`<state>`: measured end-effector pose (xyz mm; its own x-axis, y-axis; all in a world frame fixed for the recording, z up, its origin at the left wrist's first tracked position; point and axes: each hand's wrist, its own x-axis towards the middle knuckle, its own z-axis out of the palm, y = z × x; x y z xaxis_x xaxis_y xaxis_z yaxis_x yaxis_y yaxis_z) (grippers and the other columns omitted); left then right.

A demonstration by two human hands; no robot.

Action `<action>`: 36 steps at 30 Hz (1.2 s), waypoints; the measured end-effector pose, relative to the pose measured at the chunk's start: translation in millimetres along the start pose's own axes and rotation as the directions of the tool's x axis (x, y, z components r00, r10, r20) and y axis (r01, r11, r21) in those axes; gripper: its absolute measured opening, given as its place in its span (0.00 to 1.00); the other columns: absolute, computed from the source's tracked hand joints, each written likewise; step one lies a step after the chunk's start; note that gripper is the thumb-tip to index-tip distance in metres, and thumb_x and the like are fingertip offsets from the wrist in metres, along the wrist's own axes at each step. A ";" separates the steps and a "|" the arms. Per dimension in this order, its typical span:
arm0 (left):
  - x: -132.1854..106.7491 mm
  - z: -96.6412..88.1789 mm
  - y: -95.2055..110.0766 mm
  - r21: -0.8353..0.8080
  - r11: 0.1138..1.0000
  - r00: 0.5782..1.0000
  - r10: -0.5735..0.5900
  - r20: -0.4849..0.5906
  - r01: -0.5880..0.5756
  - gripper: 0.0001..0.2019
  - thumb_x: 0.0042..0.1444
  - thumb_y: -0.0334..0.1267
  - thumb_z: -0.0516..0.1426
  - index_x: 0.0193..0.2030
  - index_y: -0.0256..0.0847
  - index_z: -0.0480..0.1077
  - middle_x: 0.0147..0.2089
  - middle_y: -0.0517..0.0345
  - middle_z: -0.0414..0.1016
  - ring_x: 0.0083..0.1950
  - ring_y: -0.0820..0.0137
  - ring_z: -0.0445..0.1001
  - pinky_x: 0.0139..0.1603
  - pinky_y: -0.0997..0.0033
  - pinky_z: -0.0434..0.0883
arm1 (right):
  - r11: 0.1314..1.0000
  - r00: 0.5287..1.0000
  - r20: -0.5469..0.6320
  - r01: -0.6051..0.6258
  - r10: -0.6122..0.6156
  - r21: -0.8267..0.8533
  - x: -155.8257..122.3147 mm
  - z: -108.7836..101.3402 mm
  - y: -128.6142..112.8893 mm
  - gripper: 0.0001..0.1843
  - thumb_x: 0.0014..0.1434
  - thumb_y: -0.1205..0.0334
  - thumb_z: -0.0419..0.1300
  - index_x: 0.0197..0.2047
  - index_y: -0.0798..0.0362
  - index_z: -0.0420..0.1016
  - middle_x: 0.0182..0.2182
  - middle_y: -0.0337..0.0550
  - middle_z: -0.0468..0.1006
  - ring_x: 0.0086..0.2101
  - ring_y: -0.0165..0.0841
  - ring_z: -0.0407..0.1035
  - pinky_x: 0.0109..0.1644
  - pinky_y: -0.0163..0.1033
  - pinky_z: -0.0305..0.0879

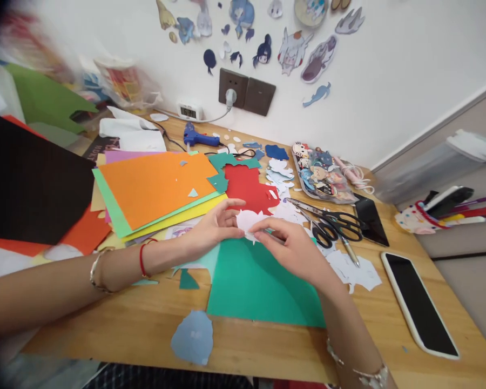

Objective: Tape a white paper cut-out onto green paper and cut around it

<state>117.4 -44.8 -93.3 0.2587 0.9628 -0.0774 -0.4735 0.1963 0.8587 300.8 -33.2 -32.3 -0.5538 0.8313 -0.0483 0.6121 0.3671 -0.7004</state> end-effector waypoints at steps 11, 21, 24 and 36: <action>0.6 6.6 7.6 0.061 0.993 0.994 -0.103 -0.046 0.106 0.09 0.48 0.32 0.61 0.26 0.37 0.63 0.23 0.59 0.74 0.27 0.71 0.76 0.33 0.72 0.73 | 1.000 0.999 -0.033 0.024 -0.023 0.015 16.2 -14.3 -8.8 0.07 0.56 0.61 0.57 0.34 0.52 0.77 0.35 0.41 0.76 0.37 0.31 0.70 0.42 0.37 0.65; 0.5 5.8 3.1 -0.026 0.997 0.990 -0.072 -0.121 0.070 0.20 0.45 0.36 0.65 0.39 0.42 0.58 0.21 0.69 0.71 0.30 0.71 0.77 0.42 0.70 0.75 | 0.987 0.995 -0.039 -0.088 0.094 0.132 2.0 -7.5 -21.5 0.07 0.56 0.62 0.57 0.34 0.50 0.77 0.31 0.38 0.78 0.30 0.30 0.71 0.33 0.34 0.67; -1.0 6.7 4.3 -0.033 0.998 0.991 -0.065 -0.116 0.061 0.18 0.45 0.37 0.65 0.36 0.42 0.58 0.20 0.71 0.69 0.30 0.73 0.77 0.42 0.71 0.75 | 0.982 0.996 -0.034 -0.072 0.079 0.173 1.4 -5.2 -27.2 0.06 0.56 0.63 0.57 0.34 0.51 0.76 0.30 0.38 0.77 0.31 0.30 0.71 0.33 0.33 0.67; 0.1 7.7 2.7 -0.025 0.998 0.995 -0.063 -0.081 0.062 0.12 0.49 0.37 0.63 0.36 0.38 0.65 0.31 0.60 0.77 0.34 0.72 0.78 0.44 0.71 0.74 | 0.954 0.957 -0.269 -0.029 0.113 0.299 18.4 16.0 -15.9 0.18 0.53 0.69 0.57 0.49 0.52 0.62 0.27 0.36 0.75 0.31 0.30 0.71 0.37 0.36 0.65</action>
<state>122.6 -45.6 -87.0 0.2195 0.9603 -0.1722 -0.4776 0.2597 0.8393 271.8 -30.5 -33.5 -0.3088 0.9489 0.0656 0.4313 0.2012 -0.8795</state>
